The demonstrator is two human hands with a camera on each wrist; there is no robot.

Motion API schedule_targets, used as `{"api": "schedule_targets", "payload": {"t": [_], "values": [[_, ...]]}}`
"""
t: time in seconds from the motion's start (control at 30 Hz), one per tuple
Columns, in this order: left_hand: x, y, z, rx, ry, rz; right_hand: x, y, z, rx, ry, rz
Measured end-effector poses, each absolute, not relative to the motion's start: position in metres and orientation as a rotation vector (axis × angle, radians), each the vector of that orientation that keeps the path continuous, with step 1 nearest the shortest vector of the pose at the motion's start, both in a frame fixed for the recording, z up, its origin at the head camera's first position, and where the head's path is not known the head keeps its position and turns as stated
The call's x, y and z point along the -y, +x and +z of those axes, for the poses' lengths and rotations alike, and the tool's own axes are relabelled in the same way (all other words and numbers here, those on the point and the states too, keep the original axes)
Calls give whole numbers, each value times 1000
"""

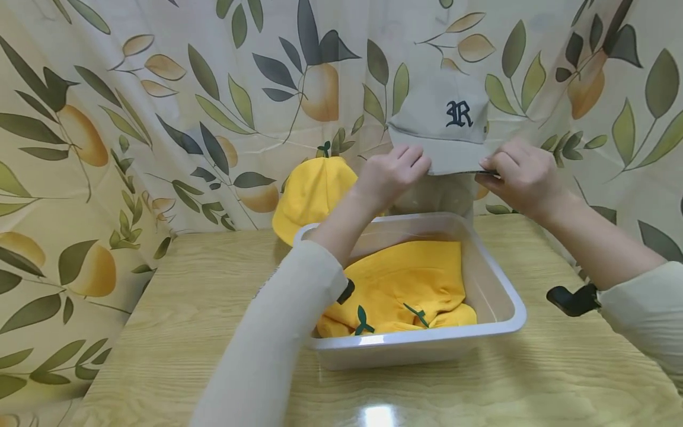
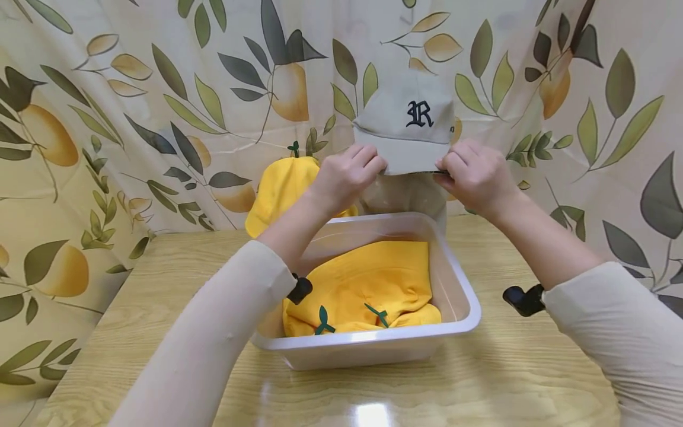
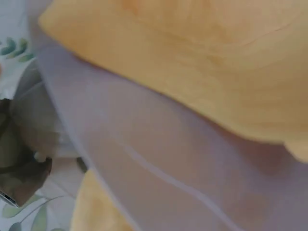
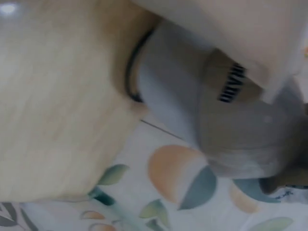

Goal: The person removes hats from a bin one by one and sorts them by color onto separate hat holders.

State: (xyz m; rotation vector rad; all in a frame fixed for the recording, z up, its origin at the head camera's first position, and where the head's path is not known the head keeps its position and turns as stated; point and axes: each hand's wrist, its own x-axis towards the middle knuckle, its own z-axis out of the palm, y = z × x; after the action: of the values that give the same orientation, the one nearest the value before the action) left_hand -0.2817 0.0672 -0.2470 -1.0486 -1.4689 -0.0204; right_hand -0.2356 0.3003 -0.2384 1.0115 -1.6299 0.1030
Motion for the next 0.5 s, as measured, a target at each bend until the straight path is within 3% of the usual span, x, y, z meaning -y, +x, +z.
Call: {"api": "schedule_targets", "payload": {"t": [0.5], "values": [[-91, -271, -313, 1795, -1221, 245, -335, -236, -302, 1946, 1119, -19]]}}
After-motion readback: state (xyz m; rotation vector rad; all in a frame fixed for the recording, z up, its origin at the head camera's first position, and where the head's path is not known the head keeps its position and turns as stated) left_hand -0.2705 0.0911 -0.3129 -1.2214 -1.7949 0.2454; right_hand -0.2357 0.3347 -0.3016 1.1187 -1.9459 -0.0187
